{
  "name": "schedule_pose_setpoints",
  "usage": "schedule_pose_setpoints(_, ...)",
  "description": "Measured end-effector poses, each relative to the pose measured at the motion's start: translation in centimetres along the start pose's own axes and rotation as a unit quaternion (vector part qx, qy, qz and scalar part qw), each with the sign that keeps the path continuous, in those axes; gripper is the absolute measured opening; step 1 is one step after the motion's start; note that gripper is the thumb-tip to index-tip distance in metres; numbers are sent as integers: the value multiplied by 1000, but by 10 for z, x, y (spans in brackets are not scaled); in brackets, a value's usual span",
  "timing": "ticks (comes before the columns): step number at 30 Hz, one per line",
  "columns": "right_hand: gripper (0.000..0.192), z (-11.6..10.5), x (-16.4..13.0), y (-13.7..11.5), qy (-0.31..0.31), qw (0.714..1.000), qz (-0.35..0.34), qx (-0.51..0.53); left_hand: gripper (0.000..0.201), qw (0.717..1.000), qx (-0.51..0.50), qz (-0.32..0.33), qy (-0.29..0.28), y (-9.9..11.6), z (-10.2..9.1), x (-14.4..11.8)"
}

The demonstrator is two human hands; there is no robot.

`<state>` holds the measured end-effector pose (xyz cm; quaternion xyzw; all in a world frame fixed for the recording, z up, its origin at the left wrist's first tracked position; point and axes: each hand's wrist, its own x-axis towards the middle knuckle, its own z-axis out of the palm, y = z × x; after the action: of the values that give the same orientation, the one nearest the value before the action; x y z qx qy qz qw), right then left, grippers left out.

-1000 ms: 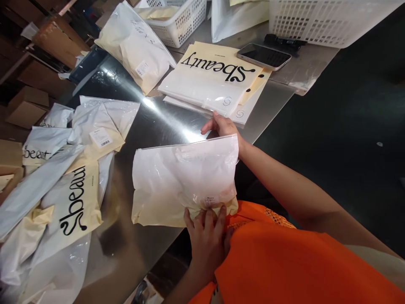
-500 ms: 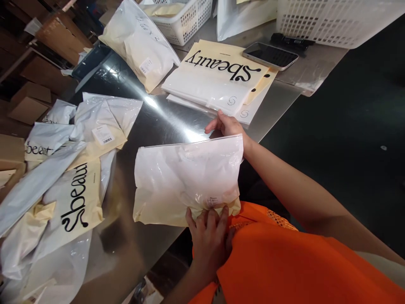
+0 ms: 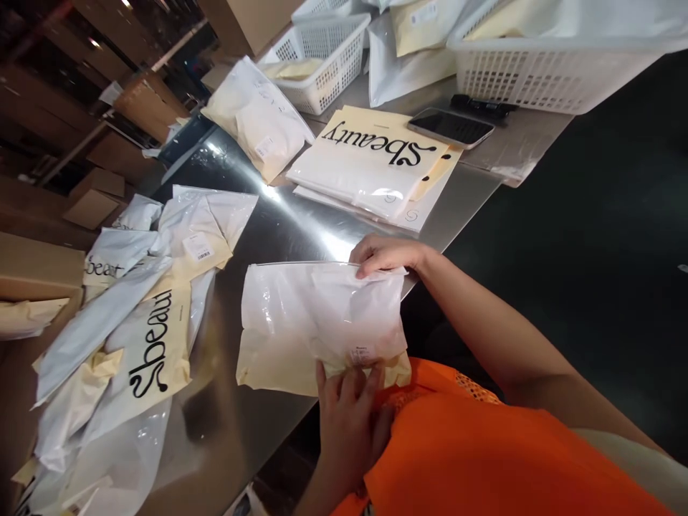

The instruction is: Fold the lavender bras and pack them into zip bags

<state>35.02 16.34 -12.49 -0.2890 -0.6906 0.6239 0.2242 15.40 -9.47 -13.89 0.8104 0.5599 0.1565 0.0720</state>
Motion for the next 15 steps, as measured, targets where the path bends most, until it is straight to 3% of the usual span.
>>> schedule_pose_setpoints(2, 28, -2, -3, -1, 21, 998, 28, 60, 47, 1000, -21, -17, -7, -7, -10, -1)
schedule_pose_setpoints(5, 24, -6, -9, 1, 149, 974, 57, 159, 43, 999, 0, -38, 2, -22, -23, -3)
schedule_pose_setpoints(8, 26, -11, -11, 5, 188, 963, 71, 183, 43, 998, 56, -33, 4, -44, -27, -2)
schedule_pose_setpoints(11, 25, 3, -15, -1, 206, 972, 82, 76, 42, 993, 73, -79, -44, -74, -31, 4)
schedule_pose_setpoints(14, 25, 55, -35, -19, 192, 971, 29, -143, 44, 977, 68, -182, -89, -105, -50, 14)
schedule_pose_setpoints(15, 28, 77, -45, -26, 139, 968, -26, -208, 46, 970, 79, -214, -87, -113, -61, 17)
